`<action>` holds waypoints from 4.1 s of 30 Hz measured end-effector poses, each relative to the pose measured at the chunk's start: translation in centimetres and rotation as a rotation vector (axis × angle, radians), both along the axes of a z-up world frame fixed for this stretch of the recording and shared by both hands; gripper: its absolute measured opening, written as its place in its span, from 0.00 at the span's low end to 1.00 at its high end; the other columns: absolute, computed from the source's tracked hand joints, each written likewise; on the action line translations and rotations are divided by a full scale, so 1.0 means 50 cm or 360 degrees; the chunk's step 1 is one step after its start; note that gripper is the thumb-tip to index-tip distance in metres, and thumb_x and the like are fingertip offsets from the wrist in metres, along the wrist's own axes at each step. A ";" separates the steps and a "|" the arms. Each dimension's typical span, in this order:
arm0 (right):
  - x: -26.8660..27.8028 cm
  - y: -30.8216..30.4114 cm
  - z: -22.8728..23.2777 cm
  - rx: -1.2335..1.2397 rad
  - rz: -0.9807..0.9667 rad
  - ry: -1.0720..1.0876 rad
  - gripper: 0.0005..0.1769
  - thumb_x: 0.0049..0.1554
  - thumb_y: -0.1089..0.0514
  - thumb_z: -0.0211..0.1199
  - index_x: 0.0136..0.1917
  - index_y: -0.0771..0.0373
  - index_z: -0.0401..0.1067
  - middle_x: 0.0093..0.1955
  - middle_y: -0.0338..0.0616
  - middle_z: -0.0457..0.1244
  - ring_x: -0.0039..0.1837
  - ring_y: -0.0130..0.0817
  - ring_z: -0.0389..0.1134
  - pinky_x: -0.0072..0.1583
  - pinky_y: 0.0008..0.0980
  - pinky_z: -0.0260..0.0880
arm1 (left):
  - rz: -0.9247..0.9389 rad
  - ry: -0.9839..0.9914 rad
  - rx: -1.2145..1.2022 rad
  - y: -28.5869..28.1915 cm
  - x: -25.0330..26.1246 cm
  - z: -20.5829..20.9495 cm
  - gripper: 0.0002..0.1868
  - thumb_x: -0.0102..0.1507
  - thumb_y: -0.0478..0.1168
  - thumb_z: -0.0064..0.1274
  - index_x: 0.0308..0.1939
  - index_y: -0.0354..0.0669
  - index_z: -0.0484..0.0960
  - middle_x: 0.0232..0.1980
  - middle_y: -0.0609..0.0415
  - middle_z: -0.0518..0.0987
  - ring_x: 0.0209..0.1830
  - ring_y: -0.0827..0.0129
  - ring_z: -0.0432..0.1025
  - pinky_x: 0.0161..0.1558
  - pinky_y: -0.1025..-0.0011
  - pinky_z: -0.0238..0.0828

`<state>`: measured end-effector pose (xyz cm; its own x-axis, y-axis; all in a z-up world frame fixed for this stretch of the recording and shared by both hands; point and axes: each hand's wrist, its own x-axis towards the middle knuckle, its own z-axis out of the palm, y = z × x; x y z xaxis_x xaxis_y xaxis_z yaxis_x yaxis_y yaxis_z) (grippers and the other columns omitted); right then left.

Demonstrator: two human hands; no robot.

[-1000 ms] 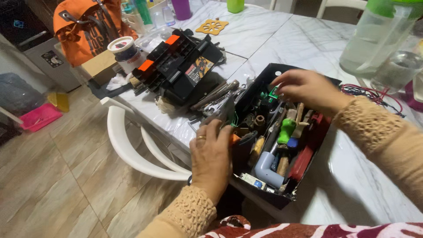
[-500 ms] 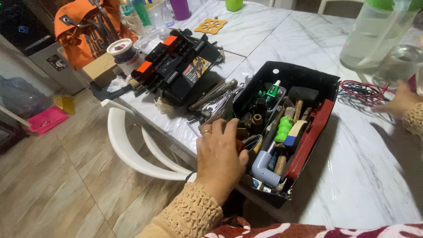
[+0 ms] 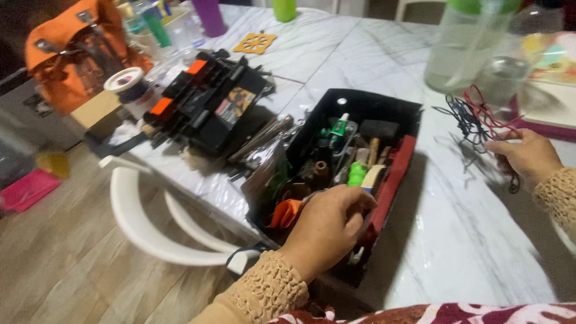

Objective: The person empties a black toolbox and reorganizes its contents on a table. They handle various tools including hammers, wrenches, pliers, screwdrivers, and a roll of wire, placing them back into the toolbox in a more orderly fashion.

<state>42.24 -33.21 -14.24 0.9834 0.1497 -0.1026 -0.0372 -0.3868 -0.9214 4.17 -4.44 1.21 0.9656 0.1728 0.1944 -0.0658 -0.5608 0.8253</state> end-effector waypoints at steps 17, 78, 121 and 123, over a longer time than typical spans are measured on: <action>-0.408 0.102 0.349 0.0759 0.0584 0.0496 0.20 0.54 0.61 0.55 0.61 0.59 0.63 0.33 0.33 0.55 0.30 0.24 0.52 0.33 0.24 0.53 | -0.0044 -0.0077 -0.1202 -0.066 0.222 -0.034 0.42 0.64 0.50 0.65 0.72 0.38 0.55 0.56 0.47 0.71 0.52 0.66 0.68 0.49 0.68 0.66; -0.296 0.405 0.345 -0.0199 0.1071 -0.0075 0.16 0.56 0.59 0.63 0.58 0.59 0.76 0.41 0.38 0.70 0.33 0.24 0.64 0.35 0.26 0.65 | 0.0057 0.0577 -0.2377 0.233 0.007 0.009 0.24 0.65 0.55 0.52 0.54 0.41 0.75 0.45 0.38 0.81 0.30 0.63 0.77 0.29 0.73 0.81; -0.419 0.469 0.232 -0.1465 0.2190 -0.1132 0.16 0.60 0.56 0.59 0.61 0.57 0.74 0.57 0.46 0.69 0.62 0.44 0.67 0.64 0.43 0.66 | 0.0019 0.0503 -0.2403 0.240 0.016 0.038 0.29 0.62 0.58 0.56 0.50 0.34 0.78 0.44 0.34 0.82 0.35 0.57 0.81 0.35 0.69 0.84; -0.422 0.464 0.262 -0.1016 0.2350 -0.1159 0.19 0.55 0.62 0.60 0.60 0.55 0.77 0.58 0.45 0.71 0.61 0.43 0.70 0.63 0.40 0.68 | -0.0028 0.0540 -0.2441 0.243 0.019 0.036 0.28 0.62 0.58 0.56 0.50 0.35 0.77 0.45 0.33 0.81 0.35 0.56 0.81 0.35 0.69 0.84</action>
